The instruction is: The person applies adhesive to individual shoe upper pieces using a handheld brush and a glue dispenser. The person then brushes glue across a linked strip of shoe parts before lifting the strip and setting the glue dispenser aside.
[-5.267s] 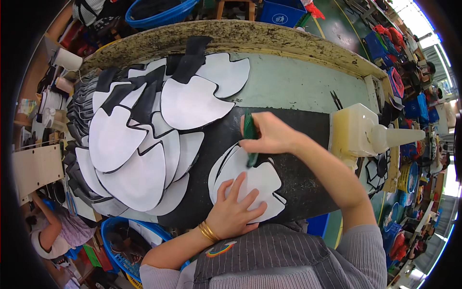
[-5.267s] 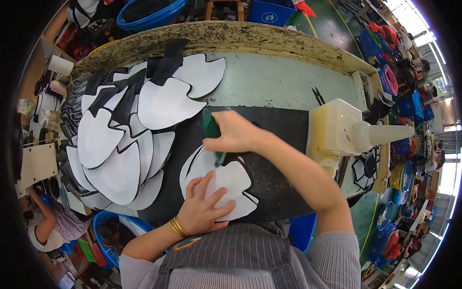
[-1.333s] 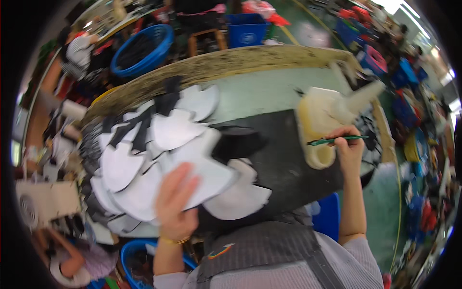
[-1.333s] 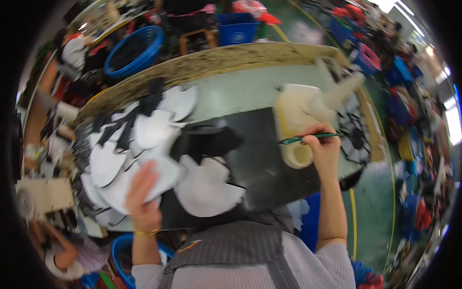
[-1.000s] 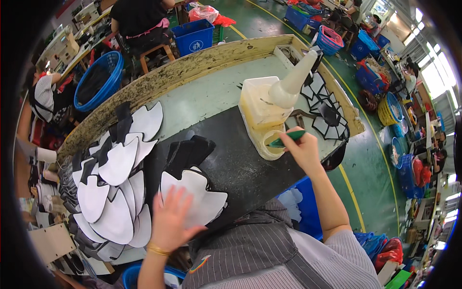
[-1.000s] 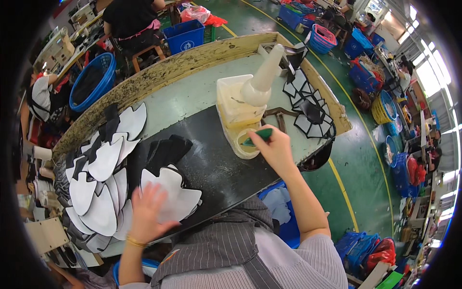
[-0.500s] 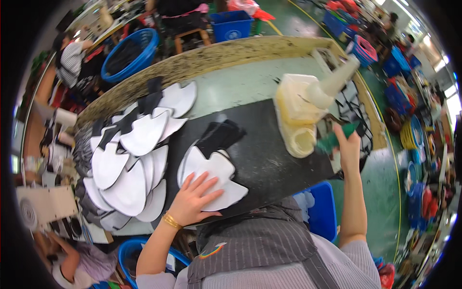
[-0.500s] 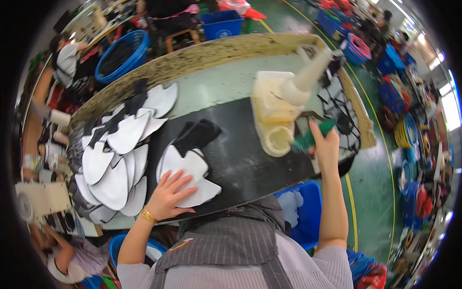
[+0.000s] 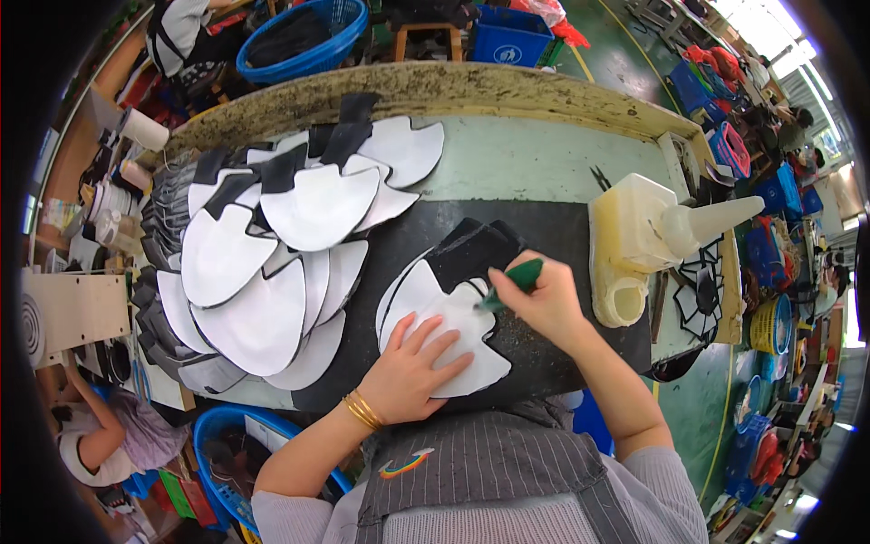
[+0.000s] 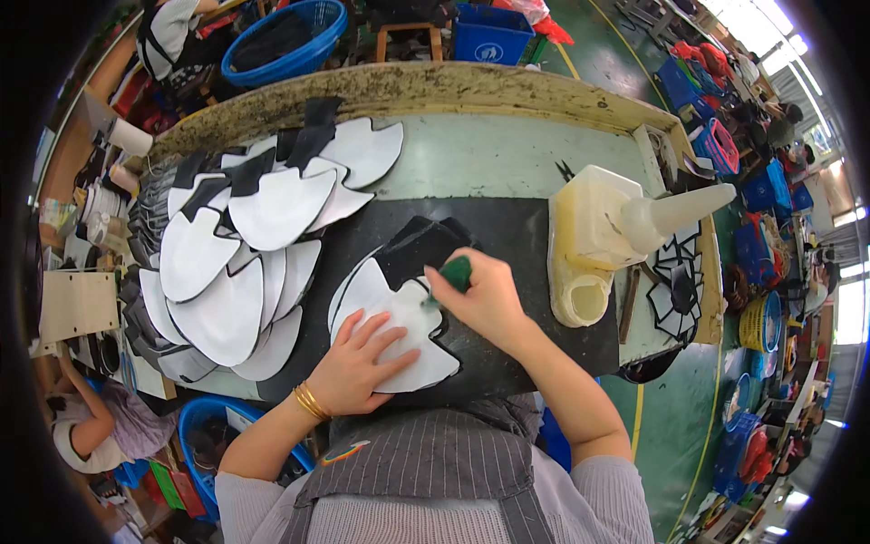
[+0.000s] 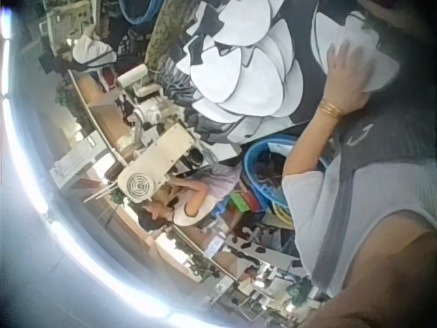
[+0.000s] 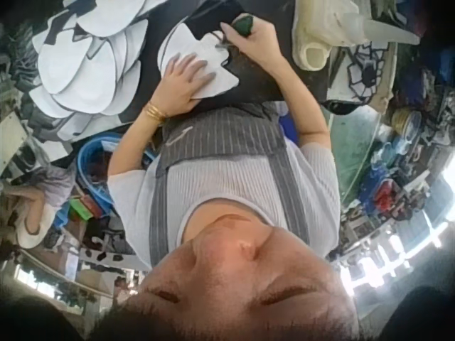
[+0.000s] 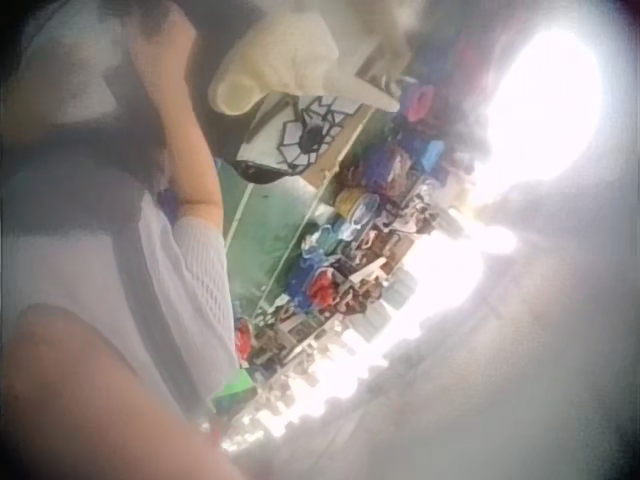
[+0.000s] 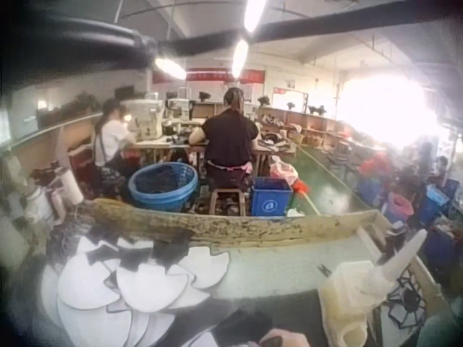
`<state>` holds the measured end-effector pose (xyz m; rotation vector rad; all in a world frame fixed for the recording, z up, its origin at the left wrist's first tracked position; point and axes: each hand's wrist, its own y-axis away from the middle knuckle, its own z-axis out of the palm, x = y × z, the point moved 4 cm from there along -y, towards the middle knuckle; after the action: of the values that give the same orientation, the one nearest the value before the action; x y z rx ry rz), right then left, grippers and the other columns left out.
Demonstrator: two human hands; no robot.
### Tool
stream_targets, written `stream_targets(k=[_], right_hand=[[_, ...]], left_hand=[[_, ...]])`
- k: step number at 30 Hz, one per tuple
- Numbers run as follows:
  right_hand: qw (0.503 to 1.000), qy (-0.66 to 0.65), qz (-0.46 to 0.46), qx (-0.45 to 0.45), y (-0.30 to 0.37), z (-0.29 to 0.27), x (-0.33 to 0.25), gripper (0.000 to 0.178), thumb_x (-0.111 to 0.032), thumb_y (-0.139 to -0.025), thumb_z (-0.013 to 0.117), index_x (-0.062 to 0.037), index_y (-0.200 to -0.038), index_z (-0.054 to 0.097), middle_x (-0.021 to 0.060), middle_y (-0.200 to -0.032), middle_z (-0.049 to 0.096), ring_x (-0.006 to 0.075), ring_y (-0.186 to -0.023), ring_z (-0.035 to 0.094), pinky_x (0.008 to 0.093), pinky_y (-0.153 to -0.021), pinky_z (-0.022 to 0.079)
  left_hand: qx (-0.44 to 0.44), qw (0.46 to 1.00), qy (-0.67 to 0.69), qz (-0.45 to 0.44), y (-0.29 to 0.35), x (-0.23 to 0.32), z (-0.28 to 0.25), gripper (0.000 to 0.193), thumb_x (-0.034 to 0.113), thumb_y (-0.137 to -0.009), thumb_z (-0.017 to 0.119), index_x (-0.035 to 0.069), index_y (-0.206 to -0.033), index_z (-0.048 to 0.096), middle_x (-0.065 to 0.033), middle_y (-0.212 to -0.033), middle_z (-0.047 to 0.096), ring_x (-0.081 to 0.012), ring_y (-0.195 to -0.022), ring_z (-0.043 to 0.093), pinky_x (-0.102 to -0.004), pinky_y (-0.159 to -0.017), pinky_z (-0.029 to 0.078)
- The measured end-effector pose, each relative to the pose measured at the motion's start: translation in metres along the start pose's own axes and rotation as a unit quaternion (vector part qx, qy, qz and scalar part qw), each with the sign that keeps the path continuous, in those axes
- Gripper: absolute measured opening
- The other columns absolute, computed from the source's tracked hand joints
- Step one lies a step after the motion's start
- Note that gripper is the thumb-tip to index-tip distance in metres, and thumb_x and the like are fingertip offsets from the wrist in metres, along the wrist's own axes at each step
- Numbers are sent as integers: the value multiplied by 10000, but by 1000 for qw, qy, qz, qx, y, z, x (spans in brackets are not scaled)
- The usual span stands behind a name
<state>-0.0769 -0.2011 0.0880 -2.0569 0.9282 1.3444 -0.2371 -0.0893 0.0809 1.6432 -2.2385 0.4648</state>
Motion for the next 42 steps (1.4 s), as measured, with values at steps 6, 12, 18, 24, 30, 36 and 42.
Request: stream_targets(k=[6,12,18,24,30,36,42], right_hand=[[994,63,-88,4,-12,9,-10,210,-107,-743,685,-5,-668,518,72,-570,509,121,-461,453,255,-445,375],[993,34,-2,-113,-27,21,0,214,-141,-736,682,-14,-660,528,41,-535,500,39,-515,442,245,-462,386],[983,-130,104,-72,-32,14,-17,257,-144,-735,678,-13,-620,490,-20,-536,492,30,-525,443,233,-447,369],[998,18,-10,-66,-25,3,-4,239,-120,-780,649,-33,-631,483,-37,-557,474,23,-521,422,214,-451,328],[993,96,-13,-70,-28,11,-6,250,-195,-751,671,2,-672,540,36,-545,549,65,-510,497,251,-472,409],[985,77,-36,-150,-26,19,-1,210,-122,-774,645,-6,-653,519,-13,-575,503,45,-509,483,218,-417,364],[980,-111,143,-83,28,-19,-14,207,-145,-752,687,4,-678,563,-15,-593,543,41,-535,475,226,-450,391]], left_hand=[[13,1000,10,-3,2,-4,4,665,268,-556,701,223,-1192,510,-94,-1240,429,-334,-1217,332,-531,-1001,209],[18,1000,-2,-3,5,-2,8,645,255,-536,712,250,-1155,531,-85,-1245,425,-324,-1226,323,-534,-1001,203],[26,1000,12,3,7,-2,7,640,233,-504,731,256,-1117,544,-84,-1237,425,-322,-1234,317,-532,-1005,200],[14,1000,18,4,4,-2,9,623,219,-512,725,254,-1109,550,-81,-1232,425,-328,-1233,319,-530,-1009,195],[22,1000,-3,-11,6,1,9,605,207,-519,713,245,-1103,561,-78,-1219,440,-315,-1225,330,-518,-1009,202],[27,999,-15,-14,5,2,5,580,196,-519,703,242,-1084,580,-76,-1218,445,-303,-1223,336,-506,-1013,199],[37,999,4,20,4,1,7,529,170,-526,683,265,-1041,602,-68,-1181,458,-325,-1212,334,-523,-998,203]])
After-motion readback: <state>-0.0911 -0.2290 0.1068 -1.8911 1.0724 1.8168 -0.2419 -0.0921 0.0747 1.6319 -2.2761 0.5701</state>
